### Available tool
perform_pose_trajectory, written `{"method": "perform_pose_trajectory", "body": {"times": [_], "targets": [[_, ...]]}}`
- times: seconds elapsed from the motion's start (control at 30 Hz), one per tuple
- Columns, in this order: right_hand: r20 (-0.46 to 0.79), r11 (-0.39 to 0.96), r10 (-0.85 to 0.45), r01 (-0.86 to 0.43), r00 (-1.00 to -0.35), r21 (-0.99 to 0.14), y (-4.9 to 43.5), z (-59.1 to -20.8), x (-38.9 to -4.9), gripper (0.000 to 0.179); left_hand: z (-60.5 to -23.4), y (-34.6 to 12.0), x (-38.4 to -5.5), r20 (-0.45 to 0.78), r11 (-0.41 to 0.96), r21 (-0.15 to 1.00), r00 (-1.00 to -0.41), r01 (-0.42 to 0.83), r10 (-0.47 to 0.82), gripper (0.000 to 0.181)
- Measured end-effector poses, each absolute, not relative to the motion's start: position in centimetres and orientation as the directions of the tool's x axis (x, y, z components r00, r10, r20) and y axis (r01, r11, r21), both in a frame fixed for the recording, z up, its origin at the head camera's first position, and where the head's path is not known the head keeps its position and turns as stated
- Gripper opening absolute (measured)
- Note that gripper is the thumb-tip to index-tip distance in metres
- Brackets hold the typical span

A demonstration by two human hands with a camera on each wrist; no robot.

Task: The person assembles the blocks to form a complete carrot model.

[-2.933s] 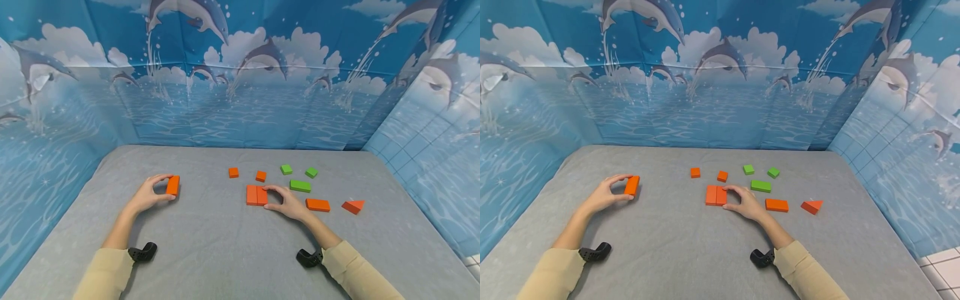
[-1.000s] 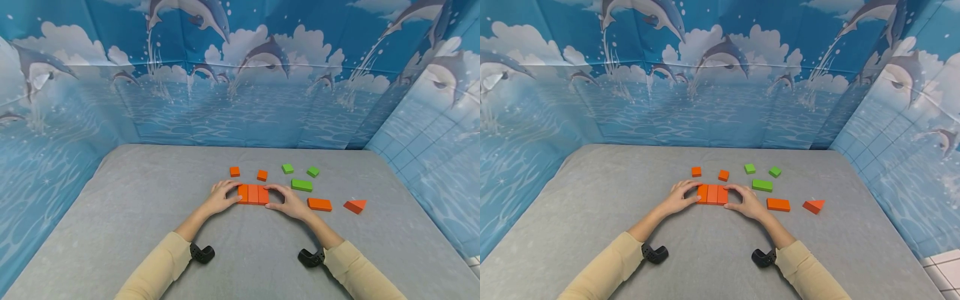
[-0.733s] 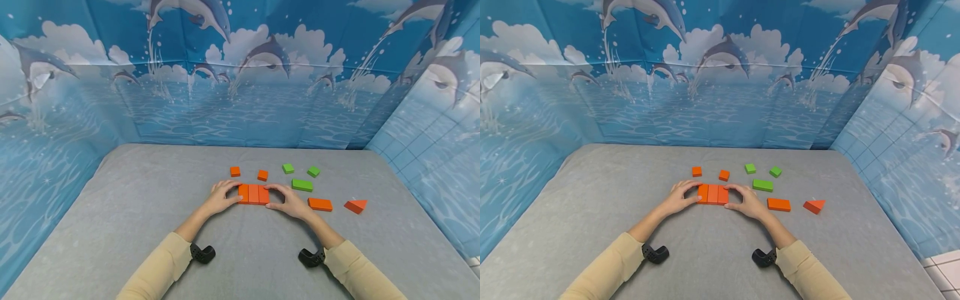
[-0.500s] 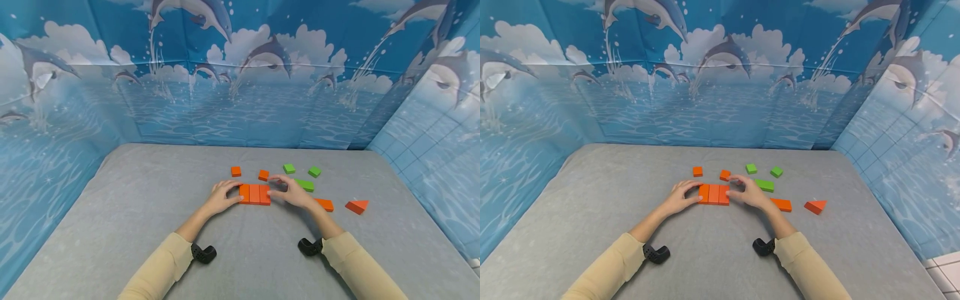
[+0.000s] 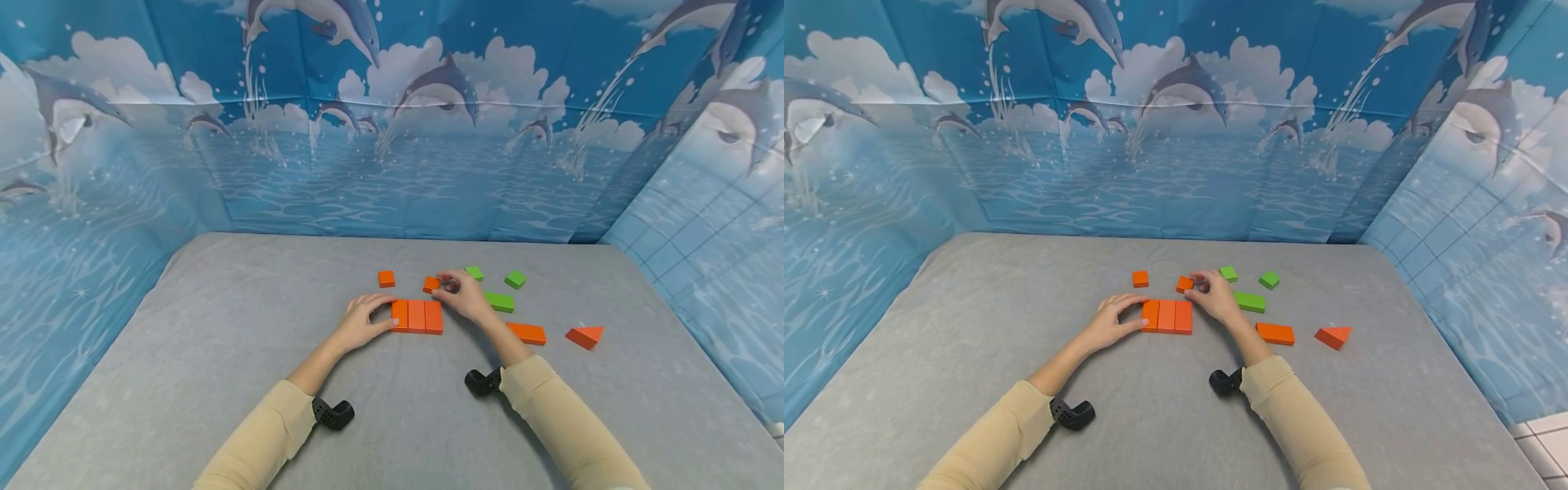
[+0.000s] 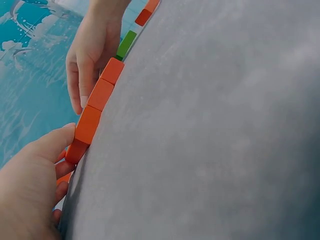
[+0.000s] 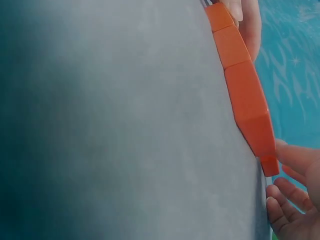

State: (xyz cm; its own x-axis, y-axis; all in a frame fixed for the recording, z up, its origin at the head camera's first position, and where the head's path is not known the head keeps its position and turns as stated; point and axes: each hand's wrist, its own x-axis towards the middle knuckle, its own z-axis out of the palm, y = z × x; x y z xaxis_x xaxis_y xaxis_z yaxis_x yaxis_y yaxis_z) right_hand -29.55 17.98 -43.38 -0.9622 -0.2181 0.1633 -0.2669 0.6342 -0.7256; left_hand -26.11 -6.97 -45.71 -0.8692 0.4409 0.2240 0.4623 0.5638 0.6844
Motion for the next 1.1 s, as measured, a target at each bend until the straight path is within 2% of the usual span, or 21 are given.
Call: {"method": "perform_pose_trajectory", "body": {"times": [0.73,0.87,1.1], "targets": [[0.152,0.602,-0.198,-0.242,-0.968,-0.761,17.4,-43.4,-29.2,0.035,-46.0,-6.9,-26.2,0.240,0.570,0.674,-0.869,0.470,0.432,0.048],[0.173,0.594,-0.233,-0.281,-0.957,-0.754,17.1,-42.5,-27.8,0.034,-46.0,-6.9,-26.2,0.237,0.569,0.677,-0.870,0.467,0.432,0.048],[0.214,0.548,-0.379,-0.404,-0.901,-0.732,16.4,-41.8,-24.9,0.029,-45.9,-6.9,-26.2,0.255,0.564,0.672,-0.865,0.480,0.433,0.047]]}}
